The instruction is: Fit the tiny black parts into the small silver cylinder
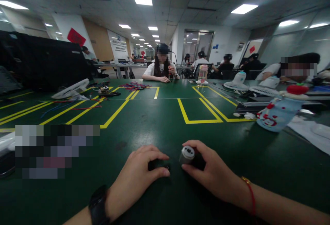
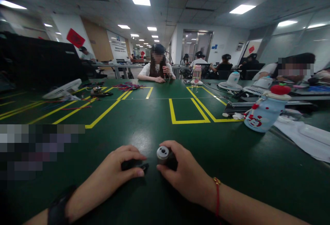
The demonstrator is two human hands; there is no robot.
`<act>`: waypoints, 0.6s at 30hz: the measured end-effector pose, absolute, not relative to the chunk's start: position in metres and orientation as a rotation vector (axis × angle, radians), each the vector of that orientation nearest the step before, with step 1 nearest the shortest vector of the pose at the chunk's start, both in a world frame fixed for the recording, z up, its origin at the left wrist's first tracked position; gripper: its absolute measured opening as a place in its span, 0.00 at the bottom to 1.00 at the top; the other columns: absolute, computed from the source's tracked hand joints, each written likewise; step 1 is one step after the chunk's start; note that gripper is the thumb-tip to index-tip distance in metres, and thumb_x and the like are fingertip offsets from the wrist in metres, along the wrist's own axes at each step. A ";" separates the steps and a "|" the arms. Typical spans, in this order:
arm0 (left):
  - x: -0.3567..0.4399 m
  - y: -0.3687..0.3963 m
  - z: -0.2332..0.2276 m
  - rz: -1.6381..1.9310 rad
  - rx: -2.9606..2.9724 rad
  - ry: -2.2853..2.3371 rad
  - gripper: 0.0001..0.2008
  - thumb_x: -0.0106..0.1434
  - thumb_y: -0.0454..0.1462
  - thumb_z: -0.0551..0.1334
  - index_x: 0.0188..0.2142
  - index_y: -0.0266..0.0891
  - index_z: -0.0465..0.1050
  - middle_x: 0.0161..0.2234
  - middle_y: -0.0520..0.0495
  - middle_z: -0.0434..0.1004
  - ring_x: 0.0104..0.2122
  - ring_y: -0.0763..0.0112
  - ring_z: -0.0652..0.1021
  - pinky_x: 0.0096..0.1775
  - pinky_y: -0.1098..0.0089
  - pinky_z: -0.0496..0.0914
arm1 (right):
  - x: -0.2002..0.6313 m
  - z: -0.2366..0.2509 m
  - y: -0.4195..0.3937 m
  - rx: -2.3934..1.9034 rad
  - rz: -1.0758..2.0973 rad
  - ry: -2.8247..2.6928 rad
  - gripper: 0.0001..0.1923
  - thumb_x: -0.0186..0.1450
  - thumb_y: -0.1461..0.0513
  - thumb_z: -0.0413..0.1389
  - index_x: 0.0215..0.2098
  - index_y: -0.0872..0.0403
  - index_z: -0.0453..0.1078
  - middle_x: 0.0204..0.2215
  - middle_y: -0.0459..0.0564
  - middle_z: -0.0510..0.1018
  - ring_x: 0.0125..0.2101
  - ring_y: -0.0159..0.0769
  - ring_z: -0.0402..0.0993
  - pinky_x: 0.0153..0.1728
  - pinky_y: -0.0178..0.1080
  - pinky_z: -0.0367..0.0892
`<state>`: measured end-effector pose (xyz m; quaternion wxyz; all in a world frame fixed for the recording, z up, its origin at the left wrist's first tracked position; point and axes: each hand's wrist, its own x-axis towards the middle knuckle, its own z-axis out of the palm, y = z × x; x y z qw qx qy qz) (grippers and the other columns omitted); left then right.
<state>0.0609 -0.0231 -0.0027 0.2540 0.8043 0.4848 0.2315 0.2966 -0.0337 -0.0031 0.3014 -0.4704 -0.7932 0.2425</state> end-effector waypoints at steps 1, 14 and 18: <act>0.056 -0.023 -0.001 0.644 2.150 1.292 0.14 0.56 0.46 0.65 0.43 0.50 0.75 0.41 0.52 0.75 0.40 0.65 0.73 0.42 0.66 0.66 | 0.309 -0.002 -0.031 -1.299 0.565 -2.089 0.22 0.59 0.56 0.56 0.51 0.49 0.60 0.46 0.47 0.70 0.45 0.31 0.68 0.48 0.36 0.65; 0.004 -0.017 0.006 0.661 1.792 1.380 0.18 0.62 0.50 0.56 0.44 0.44 0.72 0.39 0.50 0.77 0.39 0.62 0.76 0.40 0.66 0.68 | 0.550 -0.020 -0.042 -2.295 -0.082 -1.461 0.31 0.54 0.41 0.53 0.49 0.48 0.59 0.44 0.60 0.71 0.38 0.49 0.72 0.35 0.47 0.67; 0.013 -0.020 0.009 0.672 1.878 1.393 0.18 0.62 0.51 0.55 0.41 0.43 0.74 0.37 0.50 0.77 0.39 0.61 0.76 0.42 0.63 0.68 | 0.494 -0.004 -0.043 -2.038 -0.661 -1.679 0.40 0.54 0.41 0.52 0.58 0.55 0.55 0.53 0.66 0.63 0.55 0.58 0.57 0.49 0.54 0.57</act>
